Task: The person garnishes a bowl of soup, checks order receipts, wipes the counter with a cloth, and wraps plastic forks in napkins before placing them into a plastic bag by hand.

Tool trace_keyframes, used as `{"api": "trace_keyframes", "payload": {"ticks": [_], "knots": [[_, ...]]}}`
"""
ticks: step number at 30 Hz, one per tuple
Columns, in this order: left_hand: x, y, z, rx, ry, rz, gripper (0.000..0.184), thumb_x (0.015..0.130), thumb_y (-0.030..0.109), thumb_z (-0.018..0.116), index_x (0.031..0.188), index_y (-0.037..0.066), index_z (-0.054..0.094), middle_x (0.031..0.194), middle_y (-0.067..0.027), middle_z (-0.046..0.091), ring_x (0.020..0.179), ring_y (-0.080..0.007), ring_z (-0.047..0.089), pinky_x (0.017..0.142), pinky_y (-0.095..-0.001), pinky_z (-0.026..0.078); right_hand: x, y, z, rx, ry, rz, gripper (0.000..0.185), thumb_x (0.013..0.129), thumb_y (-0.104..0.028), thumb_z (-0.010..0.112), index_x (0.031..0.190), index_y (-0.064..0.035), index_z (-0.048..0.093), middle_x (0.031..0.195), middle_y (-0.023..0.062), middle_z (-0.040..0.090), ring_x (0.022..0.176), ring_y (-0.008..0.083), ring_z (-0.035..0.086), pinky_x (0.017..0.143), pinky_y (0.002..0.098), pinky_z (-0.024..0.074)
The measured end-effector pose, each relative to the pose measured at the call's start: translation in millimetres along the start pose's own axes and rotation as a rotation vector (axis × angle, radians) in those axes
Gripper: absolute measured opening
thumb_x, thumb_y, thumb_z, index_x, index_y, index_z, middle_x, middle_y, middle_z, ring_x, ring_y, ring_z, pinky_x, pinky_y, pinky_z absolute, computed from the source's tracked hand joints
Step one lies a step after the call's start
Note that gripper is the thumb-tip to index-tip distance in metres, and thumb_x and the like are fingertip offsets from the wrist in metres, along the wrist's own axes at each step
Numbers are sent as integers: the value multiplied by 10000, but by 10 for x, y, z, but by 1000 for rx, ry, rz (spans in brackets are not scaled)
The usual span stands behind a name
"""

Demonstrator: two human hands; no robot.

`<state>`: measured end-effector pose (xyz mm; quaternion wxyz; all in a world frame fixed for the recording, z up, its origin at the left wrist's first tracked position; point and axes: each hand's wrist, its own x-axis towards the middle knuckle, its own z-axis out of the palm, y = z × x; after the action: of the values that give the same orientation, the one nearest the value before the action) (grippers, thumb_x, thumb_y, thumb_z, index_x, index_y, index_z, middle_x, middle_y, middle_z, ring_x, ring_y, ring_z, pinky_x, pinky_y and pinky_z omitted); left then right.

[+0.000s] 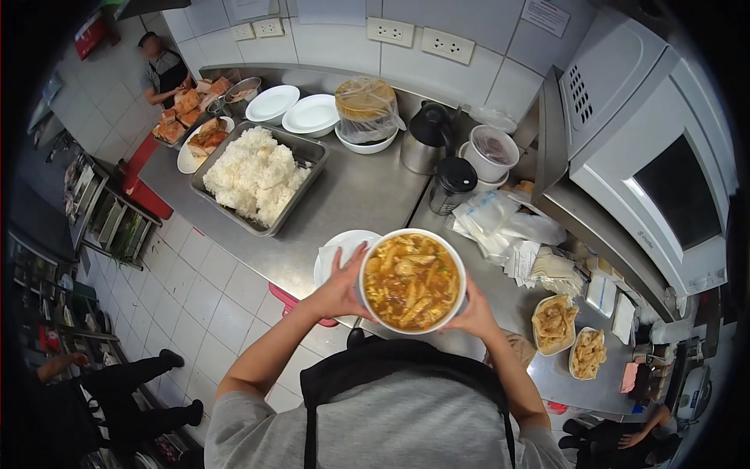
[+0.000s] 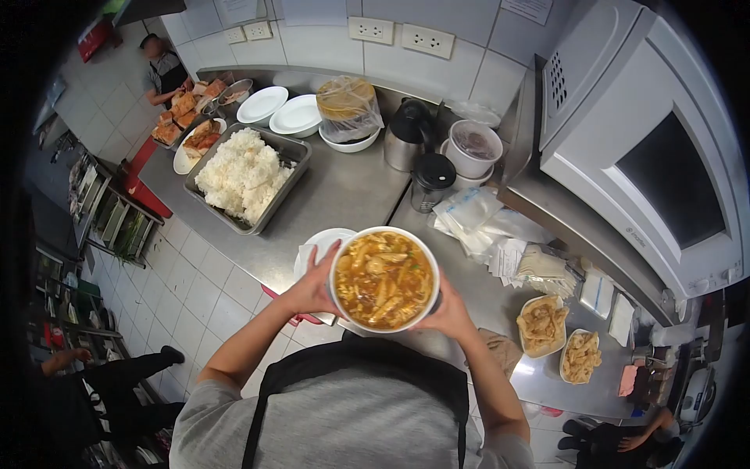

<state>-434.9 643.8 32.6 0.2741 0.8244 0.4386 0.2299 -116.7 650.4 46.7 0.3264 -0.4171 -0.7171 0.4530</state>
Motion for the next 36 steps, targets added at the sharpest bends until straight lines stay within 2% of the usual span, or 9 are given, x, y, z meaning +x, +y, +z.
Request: {"api": "trace_keyframes", "payload": {"ticks": [11,14,16,19,23,24,26,27,36], "knots": [[-576,-837,-275,-81,-18,-193,1298,451,503,853,1447,102,125,1499,-193,106,1403,-326,-8,1081,-556,-44,621,219,855,-30,-141,-12,1274,410,-319,899,1420,-16,185,1388,178,376,1312,304,329,1089,381,236],[-565,-820,-313,-235,9,-156,1224,520,370,858,1453,107,111,1511,-170,64,1403,-324,-13,1109,-490,59,531,83,874,-163,-132,65,1217,513,-352,864,1438,-46,134,1442,168,288,1349,292,250,1095,431,194],[-650,-865,-355,-354,56,-143,987,678,159,759,1450,90,147,1516,-124,99,1393,-314,111,1108,-418,175,388,228,918,201,-67,115,1114,606,-334,822,1438,-58,135,1457,165,251,1358,276,224,1086,476,183],[-653,-1124,-294,-1448,186,-410,714,785,46,595,1414,62,258,1508,-81,166,1344,-287,251,1072,-393,261,257,302,918,968,150,390,896,758,-292,716,1430,-73,165,1462,145,241,1359,260,212,1082,501,175],[-429,-1283,-48,-1978,192,-568,409,910,165,434,1304,55,428,1343,-55,458,1200,-218,445,1017,-358,339,313,127,1205,1406,207,621,607,910,-354,521,1394,-87,269,1419,109,337,1314,260,307,1065,489,245],[-285,-922,-161,-1899,144,-595,366,928,206,409,1249,52,493,1249,-63,541,1163,-216,483,1009,-351,359,361,402,1403,906,187,383,557,929,-409,439,1371,-93,319,1382,97,393,1272,262,368,1039,489,294],[-218,-911,-134,-1750,210,-635,377,938,190,352,1222,-15,489,1197,-152,561,1116,-253,529,973,-370,413,487,391,1536,910,230,358,502,958,-427,336,1320,-87,412,1320,90,473,1209,250,453,1015,454,358],[-184,-805,-207,-1732,210,-615,392,934,179,333,1228,-40,472,1197,-178,555,1099,-267,545,968,-384,419,534,74,1474,1444,273,500,473,967,-390,314,1291,-75,454,1295,95,498,1187,236,478,1018,419,372],[-254,-330,-65,-1691,69,-633,408,925,188,296,1231,-35,449,1266,-174,496,1175,-311,470,1020,-433,357,-74,-389,1241,1492,517,568,462,976,-361,315,1261,-30,466,1257,134,525,1134,260,519,971,418,419]]}}
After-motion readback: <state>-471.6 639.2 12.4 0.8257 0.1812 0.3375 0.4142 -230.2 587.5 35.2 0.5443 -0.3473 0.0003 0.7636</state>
